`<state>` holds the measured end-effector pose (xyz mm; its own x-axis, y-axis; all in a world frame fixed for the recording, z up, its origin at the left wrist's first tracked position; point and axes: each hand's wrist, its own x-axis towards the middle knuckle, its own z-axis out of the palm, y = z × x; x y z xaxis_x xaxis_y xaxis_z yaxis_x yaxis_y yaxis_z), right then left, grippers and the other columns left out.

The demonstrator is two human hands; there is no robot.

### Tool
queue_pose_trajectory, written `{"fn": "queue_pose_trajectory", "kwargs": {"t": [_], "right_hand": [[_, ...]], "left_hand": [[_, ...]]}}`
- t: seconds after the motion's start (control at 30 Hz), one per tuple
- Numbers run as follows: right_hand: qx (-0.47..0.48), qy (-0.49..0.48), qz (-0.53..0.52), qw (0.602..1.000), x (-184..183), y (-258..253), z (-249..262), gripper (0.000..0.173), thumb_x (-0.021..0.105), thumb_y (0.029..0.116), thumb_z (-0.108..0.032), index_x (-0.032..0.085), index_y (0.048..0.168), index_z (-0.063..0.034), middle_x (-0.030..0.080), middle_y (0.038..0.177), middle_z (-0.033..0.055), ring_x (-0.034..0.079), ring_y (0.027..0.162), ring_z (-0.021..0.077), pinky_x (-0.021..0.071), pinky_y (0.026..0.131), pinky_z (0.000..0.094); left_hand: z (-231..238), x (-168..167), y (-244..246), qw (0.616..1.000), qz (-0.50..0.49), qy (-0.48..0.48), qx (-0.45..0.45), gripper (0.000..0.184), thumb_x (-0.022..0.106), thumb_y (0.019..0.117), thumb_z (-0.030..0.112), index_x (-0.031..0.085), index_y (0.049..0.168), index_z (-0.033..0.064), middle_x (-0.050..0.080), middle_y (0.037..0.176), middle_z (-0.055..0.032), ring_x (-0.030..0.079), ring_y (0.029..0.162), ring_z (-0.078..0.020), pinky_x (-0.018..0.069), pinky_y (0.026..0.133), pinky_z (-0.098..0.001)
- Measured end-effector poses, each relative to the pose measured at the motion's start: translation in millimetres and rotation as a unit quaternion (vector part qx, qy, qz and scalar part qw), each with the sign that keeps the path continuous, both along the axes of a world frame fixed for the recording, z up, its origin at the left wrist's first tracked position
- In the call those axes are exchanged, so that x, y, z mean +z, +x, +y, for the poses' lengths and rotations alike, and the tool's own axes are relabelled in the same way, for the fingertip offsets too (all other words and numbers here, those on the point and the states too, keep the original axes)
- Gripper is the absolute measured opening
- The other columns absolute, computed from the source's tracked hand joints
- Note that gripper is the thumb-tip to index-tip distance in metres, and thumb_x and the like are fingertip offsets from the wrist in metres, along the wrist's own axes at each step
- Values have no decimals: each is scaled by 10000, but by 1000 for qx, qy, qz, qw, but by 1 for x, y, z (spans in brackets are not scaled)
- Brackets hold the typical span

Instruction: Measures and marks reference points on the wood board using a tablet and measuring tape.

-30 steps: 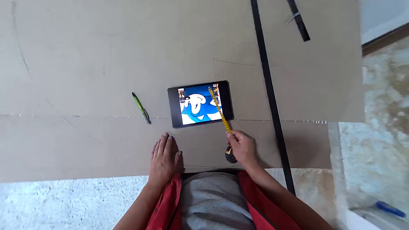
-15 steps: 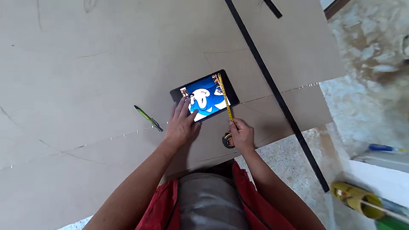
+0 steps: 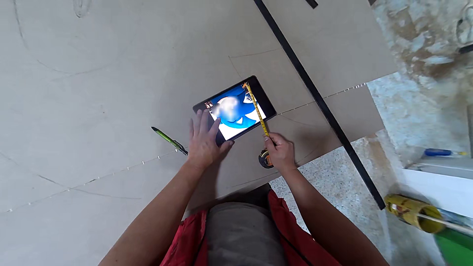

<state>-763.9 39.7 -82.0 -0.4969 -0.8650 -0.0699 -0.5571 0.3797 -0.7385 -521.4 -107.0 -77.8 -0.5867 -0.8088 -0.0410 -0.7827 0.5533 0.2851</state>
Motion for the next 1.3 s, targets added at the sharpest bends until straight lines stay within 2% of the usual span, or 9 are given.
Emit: {"fn": "queue_pose_trajectory", "kwargs": {"t": [0.13,0.27,0.33,0.4,0.53,0.77,0.97,1.07,1.3], "right_hand": [[-1,13,3,1000,0,0,-2,231,563,1043,-299,753,1106,-183,725,789,-59,681,671,55,600,620,318],[5,19,5,1000,0,1,-1,228,560,1025,-257,749,1124,-174,725,788,-50,677,664,65,594,612,326],[16,27,-2,1000,3,6,-3,237,550,1015,-242,747,1131,-182,714,773,-49,661,645,75,576,594,330],[31,28,-2,999,5,14,-4,233,549,1019,-238,748,1128,-184,704,770,-45,656,646,77,575,593,329],[39,3,27,999,1,29,-7,227,590,1044,-308,766,1086,-172,728,806,-36,682,688,75,597,630,332],[45,24,22,998,1,29,-10,243,570,1049,-331,761,1076,-183,726,793,-53,690,693,65,606,643,337],[42,35,16,998,1,27,-10,249,563,1050,-352,755,1054,-194,724,780,-64,686,678,64,601,628,337],[44,28,12,999,1,26,-9,238,566,1049,-335,753,1058,-189,721,772,-62,685,671,59,603,620,328],[40,8,-6,999,-2,26,-8,221,581,1048,-317,750,1039,-175,716,775,-72,674,666,36,597,613,289]], "left_hand": [[-6,3,0,1000,-13,17,14,1035,578,752,881,479,1540,217,216,1694,-182,103,1588,-379,106,1251,-652],[-6,4,0,1000,3,19,24,1075,601,726,889,475,1538,197,214,1697,-175,95,1592,-370,100,1257,-644],[-1,5,5,999,47,3,23,1053,598,761,863,452,1553,186,239,1691,-167,121,1588,-367,122,1259,-637],[10,5,16,996,86,-6,14,944,600,843,779,450,1554,177,287,1673,-159,178,1579,-352,167,1259,-622],[37,-9,42,994,108,-17,5,760,561,951,646,500,1522,149,361,1632,-174,259,1553,-351,210,1256,-601],[32,-9,38,994,109,-18,5,740,578,942,635,522,1505,158,359,1632,-181,261,1550,-362,214,1255,-594],[4,-21,12,990,125,-51,-46,901,595,857,772,496,1521,171,331,1650,-182,218,1568,-362,173,1262,-620],[2,-28,10,987,131,-66,-63,835,598,884,729,531,1491,160,344,1643,-184,225,1565,-364,165,1262,-621],[5,-31,11,988,114,-74,-76,661,560,934,677,620,1414,226,402,1614,-165,251,1557,-356,150,1250,-644]]}}
